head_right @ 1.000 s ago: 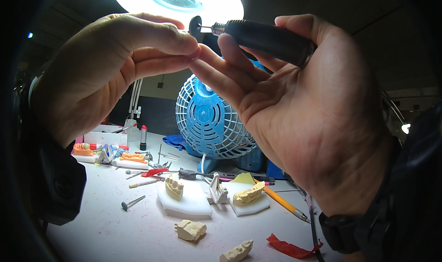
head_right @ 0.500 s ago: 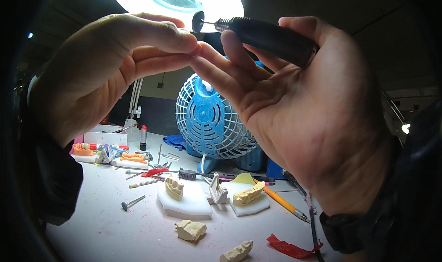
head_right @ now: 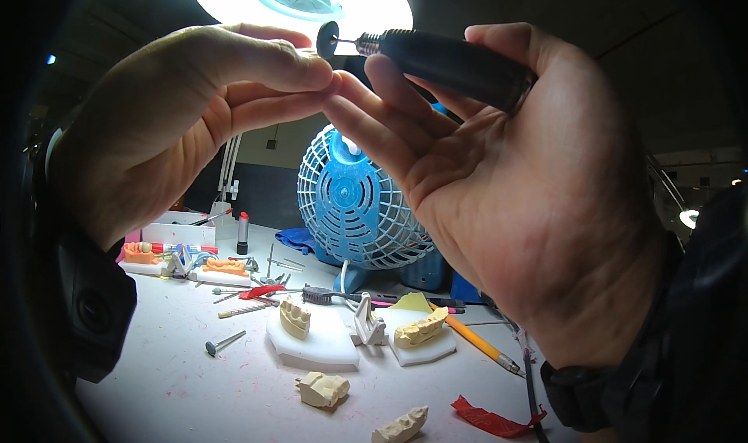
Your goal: Grinding and polishing a dental plaster model using a rotary tool.
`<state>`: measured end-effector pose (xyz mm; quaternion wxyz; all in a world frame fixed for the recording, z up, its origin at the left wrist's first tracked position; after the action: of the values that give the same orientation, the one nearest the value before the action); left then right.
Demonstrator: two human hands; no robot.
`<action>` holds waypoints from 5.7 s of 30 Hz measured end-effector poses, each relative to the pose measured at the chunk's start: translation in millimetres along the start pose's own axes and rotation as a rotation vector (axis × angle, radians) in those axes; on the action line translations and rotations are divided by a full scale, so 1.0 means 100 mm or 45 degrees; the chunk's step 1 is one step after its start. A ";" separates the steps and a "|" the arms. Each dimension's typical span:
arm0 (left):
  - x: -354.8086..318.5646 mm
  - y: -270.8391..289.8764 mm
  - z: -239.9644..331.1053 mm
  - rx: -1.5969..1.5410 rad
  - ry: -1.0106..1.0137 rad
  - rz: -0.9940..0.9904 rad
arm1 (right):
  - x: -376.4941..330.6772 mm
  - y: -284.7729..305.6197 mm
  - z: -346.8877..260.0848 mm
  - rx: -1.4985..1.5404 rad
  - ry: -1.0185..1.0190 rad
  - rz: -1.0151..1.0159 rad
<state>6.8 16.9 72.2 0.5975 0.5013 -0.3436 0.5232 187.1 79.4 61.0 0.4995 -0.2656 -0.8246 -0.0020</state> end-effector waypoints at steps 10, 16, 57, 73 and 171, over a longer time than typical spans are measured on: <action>0.00 -0.02 -0.04 0.012 -0.040 0.055 | 0.01 -0.05 -0.02 -0.092 0.084 -0.054; -0.03 0.03 -0.04 0.016 -0.074 0.062 | 0.01 -0.06 0.01 -0.056 0.032 -0.003; -0.13 -0.17 0.07 0.042 0.000 0.193 | 0.02 -0.17 -0.01 0.030 0.070 -0.022; -0.07 -0.24 0.09 0.068 0.210 0.365 | -0.03 0.01 -0.04 -0.026 0.035 0.147; -0.23 -0.13 -0.21 -0.539 1.066 0.160 | -0.04 0.05 -0.05 -0.757 -0.301 0.096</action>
<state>11.8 30.9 42.1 0.7409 0.0929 -0.2020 0.6338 194.7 80.8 58.5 0.3006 -0.4286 -0.8297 -0.1935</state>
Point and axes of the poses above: each hand's wrist, its own x-axis towards the middle knuckle, its own y-axis out of the back of the hand, z = x × y, the point moved 5 cm from there along x, towards the middle knuckle, and after that the axes turned 3 degrees about z, right-handed, at the moved point
